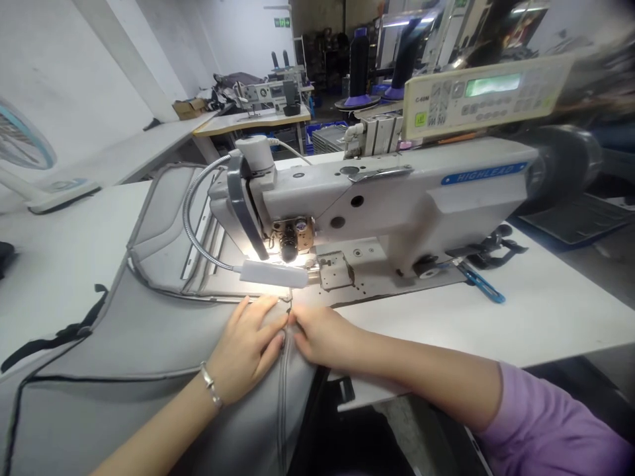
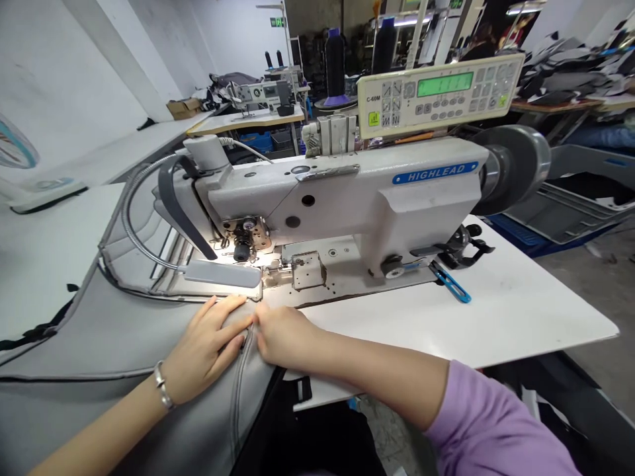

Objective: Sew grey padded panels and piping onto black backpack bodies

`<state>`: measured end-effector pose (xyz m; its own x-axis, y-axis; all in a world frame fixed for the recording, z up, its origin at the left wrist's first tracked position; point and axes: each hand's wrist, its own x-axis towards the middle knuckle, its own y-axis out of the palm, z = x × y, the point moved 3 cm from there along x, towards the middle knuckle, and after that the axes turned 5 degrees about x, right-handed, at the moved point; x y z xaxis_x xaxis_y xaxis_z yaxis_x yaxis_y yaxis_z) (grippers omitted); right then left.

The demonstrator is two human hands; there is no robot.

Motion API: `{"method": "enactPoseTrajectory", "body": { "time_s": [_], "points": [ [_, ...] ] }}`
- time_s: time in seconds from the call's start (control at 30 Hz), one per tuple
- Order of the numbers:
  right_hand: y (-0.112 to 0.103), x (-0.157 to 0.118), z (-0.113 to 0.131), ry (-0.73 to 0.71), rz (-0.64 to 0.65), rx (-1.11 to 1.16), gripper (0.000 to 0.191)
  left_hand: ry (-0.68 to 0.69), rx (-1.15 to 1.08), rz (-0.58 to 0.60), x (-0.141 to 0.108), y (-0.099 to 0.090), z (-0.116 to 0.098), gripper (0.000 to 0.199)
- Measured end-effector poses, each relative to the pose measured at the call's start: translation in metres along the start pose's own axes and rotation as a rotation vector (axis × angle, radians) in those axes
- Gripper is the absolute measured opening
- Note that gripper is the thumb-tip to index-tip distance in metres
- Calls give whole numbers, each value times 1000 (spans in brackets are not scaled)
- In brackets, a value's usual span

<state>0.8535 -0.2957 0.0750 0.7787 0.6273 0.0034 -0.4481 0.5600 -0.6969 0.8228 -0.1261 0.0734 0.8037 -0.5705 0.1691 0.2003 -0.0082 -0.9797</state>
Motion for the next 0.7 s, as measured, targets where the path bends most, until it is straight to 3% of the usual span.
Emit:
{"method": "enactPoseTrajectory", "body": {
  "time_s": [0.1, 0.23, 0.4, 0.57, 0.7],
  "points": [
    [-9, -1, -2, 126, 54, -12, 15, -5, -52, -39, 0, 2, 2, 38],
    [-11, 3, -2, 136, 179, 137, 31, 7, -122, -51, -1, 7, 6, 39],
    [-6, 9, -10, 174, 100, 432, 29, -39, -225, -114, 1, 7, 14, 38],
    [8, 12, -15, 385, 51, 967, 35, -85, -301, -78, 4, 1, 18, 36],
    [9, 12, -9, 475, 36, 1136, 25, -82, -300, -21, 7, -4, 18, 35]
  ]
}}
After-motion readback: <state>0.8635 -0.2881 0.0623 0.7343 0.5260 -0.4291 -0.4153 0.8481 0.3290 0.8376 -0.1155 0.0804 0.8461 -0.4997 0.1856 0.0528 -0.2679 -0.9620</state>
